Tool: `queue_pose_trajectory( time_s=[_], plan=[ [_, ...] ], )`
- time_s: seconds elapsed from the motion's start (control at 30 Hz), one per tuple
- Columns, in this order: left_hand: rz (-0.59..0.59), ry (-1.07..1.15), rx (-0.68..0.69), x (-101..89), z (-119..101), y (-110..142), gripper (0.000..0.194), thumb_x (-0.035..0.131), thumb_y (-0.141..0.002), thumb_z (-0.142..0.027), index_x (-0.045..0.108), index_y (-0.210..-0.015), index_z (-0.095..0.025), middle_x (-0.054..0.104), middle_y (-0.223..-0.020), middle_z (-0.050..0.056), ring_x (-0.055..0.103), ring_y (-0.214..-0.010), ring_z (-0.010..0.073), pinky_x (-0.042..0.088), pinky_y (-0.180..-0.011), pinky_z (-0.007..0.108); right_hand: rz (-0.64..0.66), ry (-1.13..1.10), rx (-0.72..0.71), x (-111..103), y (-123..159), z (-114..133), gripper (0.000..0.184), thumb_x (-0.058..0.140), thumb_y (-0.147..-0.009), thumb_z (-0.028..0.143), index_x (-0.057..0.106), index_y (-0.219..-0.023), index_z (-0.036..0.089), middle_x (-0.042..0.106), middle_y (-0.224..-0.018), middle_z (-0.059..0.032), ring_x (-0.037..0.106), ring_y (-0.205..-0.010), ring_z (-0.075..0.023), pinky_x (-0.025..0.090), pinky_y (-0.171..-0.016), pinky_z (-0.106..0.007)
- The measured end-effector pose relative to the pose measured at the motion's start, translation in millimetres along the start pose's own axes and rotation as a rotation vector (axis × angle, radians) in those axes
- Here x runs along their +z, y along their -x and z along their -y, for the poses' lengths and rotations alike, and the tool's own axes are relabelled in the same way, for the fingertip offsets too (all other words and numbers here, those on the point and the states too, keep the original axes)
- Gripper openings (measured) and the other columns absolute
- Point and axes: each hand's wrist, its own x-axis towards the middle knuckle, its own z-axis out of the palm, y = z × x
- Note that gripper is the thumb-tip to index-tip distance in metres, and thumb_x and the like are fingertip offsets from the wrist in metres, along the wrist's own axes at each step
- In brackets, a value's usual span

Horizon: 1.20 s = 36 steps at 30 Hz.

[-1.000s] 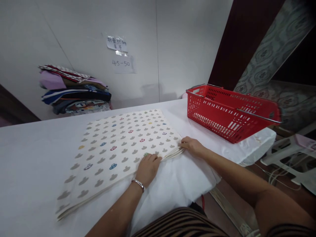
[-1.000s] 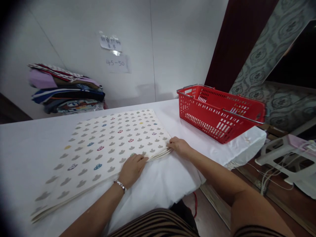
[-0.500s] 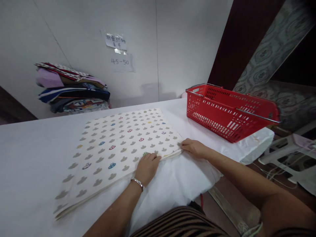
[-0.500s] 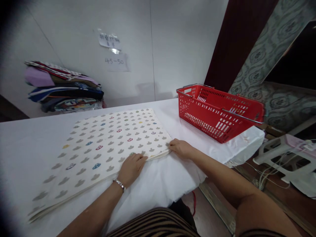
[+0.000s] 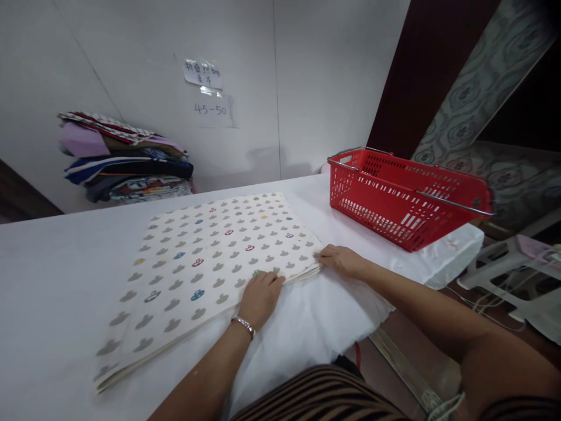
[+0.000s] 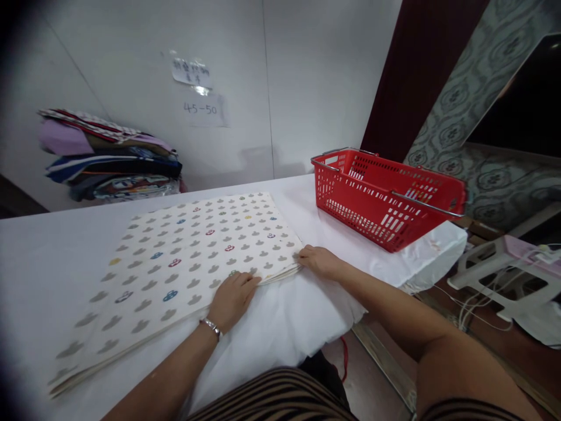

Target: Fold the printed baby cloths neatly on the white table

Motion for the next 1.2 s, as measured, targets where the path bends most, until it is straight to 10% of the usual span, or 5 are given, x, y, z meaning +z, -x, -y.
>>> queue_pose_trajectory(
  time_s=[0.2, 1.2],
  plan=[
    [-0.017, 0.001, 0.001, 2.2, 1, 1, 0.025, 0.042, -0.085, -0.016, 0.056, -0.105, -0.022, 0.059, -0.091, 0.004, 0.05, -0.084, 0.0183, 0.041, -0.074, 0.033, -0.149, -0.006, 0.128, 3, -1, -1, 0.033, 0.031, -0.091, 0.015, 0.056, -0.111, 0.018, 0.053, -0.109, -0.0083, 0.046, -0.101, -0.0209, 0.04, -0.082, -0.032],
    [-0.016, 0.009, -0.02, 3.8, 2, -1, 0.023, 0.039, -0.087, -0.019, 0.057, -0.103, -0.02, 0.06, -0.093, 0.005, 0.051, -0.084, 0.0176, 0.042, -0.076, 0.034, -0.087, 0.007, 0.115, 16, 9, 2, 0.027, 0.033, -0.094, 0.022, 0.053, -0.112, 0.019, 0.052, -0.114, -0.0085, 0.049, -0.101, -0.0208, 0.042, -0.083, -0.034]
  ],
)
